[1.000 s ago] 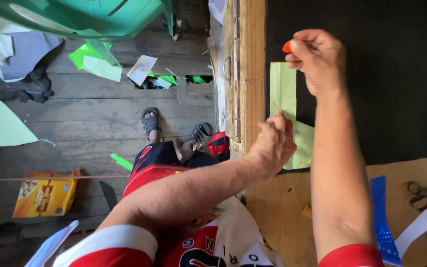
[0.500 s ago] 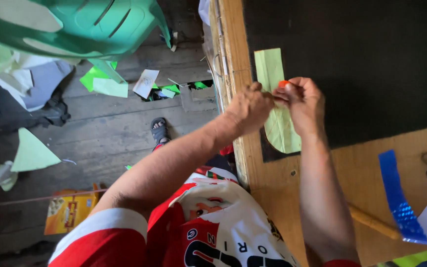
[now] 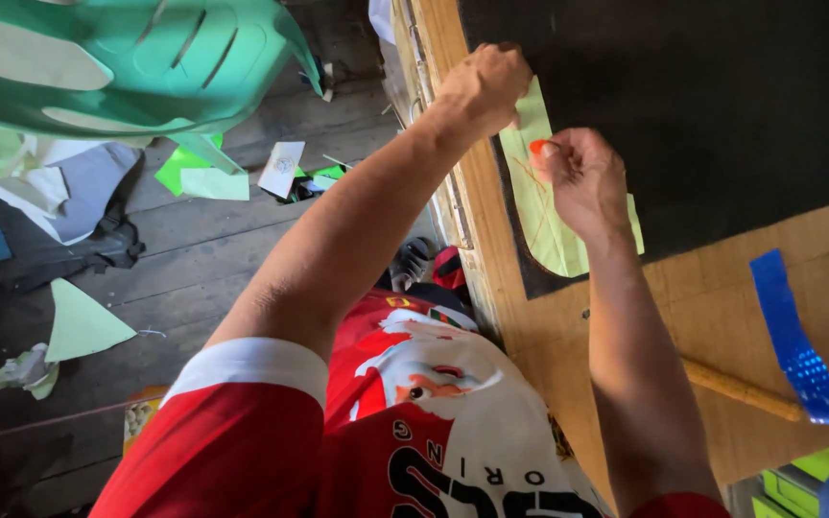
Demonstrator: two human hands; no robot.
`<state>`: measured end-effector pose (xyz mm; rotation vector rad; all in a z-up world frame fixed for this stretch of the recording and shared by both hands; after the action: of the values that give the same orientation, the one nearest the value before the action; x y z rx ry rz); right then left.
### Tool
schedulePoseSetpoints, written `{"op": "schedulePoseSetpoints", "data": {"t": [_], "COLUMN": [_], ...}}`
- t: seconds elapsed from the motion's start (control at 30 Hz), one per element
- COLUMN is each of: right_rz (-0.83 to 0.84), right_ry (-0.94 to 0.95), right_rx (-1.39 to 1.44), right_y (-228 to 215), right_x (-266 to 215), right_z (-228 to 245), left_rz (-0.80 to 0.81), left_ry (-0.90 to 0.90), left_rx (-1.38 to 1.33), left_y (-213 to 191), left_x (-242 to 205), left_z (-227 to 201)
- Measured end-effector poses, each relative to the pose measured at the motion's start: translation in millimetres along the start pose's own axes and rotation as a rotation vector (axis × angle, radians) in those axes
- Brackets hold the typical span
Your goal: The person places a light green paper template on a large black fabric sheet and traces its outline with an orange marker. They then use scissors to cut the fabric along the traced lines, removing the excess material. Finally, the person places the cut fabric piece onto a brown security vest with reflective stripes.
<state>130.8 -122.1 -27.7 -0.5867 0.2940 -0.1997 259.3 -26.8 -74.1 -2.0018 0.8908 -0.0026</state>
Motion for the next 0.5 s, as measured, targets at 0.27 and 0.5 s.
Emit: {"op": "schedulePoseSetpoints", "data": {"t": [0.27,0.5], "right_rz": [-0.040,0.002], "right_ry": [-0.267,-0.150], "right_rx": [-0.118,0.134], "right_y": [23,35], "right_x": [21,30], "right_z": [10,-12], "left_rz": [-0.124,-0.186], "left_ry": [0.096,0.184], "left_rx": [-0.050,-0.043], "left_y": [12,18], "left_x": [22,30], "left_z": [12,13]}}
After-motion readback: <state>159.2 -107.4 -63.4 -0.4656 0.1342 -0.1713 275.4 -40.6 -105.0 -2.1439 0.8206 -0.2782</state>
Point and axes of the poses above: each hand's wrist, its own x-axis towards the middle knuckle, its own y-axis out of the palm, z = x × y, the point moved 10 cm from there along x, towards the middle knuckle, and after that the axes turned 1 degree about -z, right-handed, at the moved point
